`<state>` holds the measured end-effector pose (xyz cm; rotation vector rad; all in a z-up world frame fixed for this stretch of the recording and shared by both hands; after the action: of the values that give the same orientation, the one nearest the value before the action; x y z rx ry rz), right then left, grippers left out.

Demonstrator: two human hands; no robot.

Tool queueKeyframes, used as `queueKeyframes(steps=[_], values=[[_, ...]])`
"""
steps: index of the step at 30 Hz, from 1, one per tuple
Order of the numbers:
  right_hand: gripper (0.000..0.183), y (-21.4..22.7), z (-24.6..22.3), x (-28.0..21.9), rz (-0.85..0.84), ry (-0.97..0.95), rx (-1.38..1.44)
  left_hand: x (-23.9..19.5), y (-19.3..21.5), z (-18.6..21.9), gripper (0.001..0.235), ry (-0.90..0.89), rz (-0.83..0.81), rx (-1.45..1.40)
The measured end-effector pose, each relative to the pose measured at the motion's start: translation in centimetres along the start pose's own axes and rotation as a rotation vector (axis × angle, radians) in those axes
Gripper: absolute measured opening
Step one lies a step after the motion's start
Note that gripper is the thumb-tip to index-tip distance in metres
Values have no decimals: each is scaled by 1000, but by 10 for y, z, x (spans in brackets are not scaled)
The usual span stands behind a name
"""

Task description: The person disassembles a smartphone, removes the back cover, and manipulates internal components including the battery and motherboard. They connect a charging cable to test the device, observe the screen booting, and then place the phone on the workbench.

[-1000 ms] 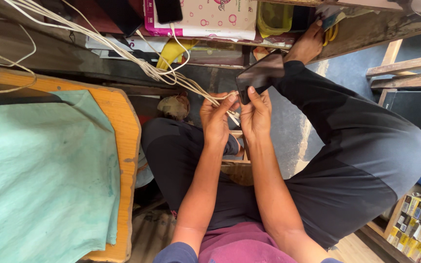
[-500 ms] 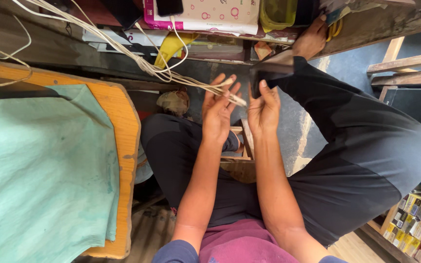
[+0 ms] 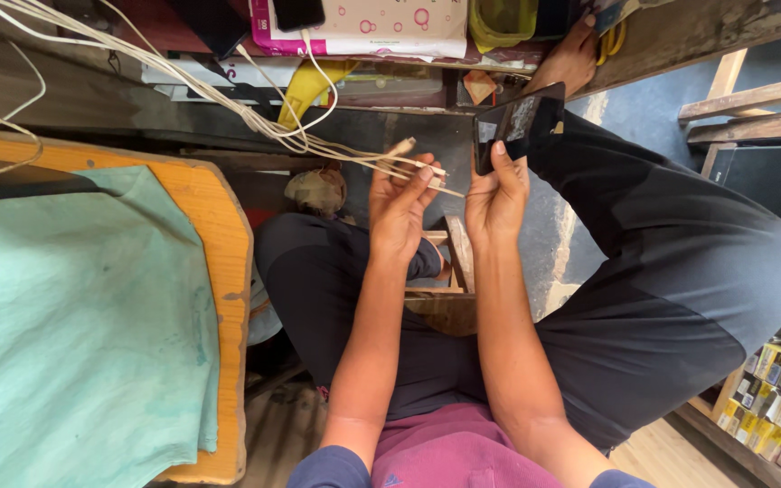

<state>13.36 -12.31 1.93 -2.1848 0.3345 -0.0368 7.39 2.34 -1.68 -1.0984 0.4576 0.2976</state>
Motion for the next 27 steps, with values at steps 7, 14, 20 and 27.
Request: queueKeyframes(steps=[7,14,20,27], values=[[37,-3,11,-9,16,-32,-21,5,5,-5,23,-87,102,8],[26,5,31,-15,-3,-165,57,-10,-12,13,19,-265,118,30],[9,28,40,-15,99,-203,65,-15,-20,19,19,-267,88,39],[8,29,42,-16,103,-217,62,-16,-23,21,19,-298,64,57]])
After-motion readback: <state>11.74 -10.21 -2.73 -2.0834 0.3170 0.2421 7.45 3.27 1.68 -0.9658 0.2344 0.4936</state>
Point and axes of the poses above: each hand's wrist, its own x-axis towards the middle knuckle, its own y-axis out of the back of the hand, z = x × y, the point moved 9 cm from there along x, towards the middle knuckle, and after that the axes turned 15 degrees about y, right-handed, at the moved point
